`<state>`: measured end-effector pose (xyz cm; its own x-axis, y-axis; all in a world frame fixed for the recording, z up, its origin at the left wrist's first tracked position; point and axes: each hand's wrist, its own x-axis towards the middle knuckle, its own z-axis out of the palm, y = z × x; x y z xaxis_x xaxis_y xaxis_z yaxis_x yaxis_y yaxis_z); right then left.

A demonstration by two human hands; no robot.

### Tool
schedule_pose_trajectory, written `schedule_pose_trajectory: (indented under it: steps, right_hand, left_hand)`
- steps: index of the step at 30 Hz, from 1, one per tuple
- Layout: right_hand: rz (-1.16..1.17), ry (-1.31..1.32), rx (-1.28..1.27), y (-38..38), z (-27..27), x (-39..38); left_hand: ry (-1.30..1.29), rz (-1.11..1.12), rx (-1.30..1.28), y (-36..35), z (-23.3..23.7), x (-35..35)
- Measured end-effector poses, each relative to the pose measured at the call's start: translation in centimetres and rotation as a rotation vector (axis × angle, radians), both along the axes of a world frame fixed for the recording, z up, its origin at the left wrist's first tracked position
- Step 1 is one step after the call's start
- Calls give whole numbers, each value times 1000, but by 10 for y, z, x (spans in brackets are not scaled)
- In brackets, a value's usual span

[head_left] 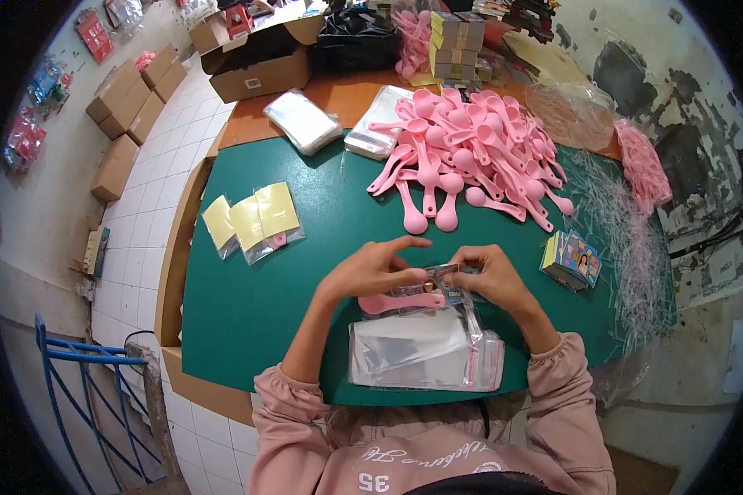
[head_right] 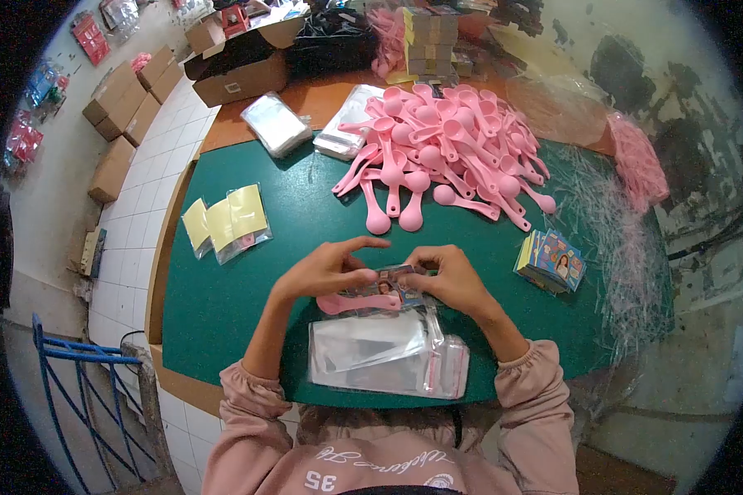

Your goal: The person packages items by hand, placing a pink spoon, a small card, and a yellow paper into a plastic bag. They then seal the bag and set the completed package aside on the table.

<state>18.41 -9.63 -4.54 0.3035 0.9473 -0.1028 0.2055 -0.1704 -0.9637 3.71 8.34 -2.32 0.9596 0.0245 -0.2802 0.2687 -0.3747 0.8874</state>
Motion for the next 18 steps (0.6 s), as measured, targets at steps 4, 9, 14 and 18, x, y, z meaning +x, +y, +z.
schedule_pose_trajectory:
  steps: [4,9,14,18]
  right_hand:
    - [-96,101,35,-5,0,8]
    - [-127,355,-31,-1,12,6]
    - [-9,201,-135,-11,11,19]
    - [-163,166,-46,-9,25,9]
  left_hand:
    - [-148,-72,-159,19,-15,-6]
    - [-133,-30,-287,20,-11,-7]
    - [-158,11,-262,20,-22,-4]
    - [-307,165,-211,11,-26,-3]
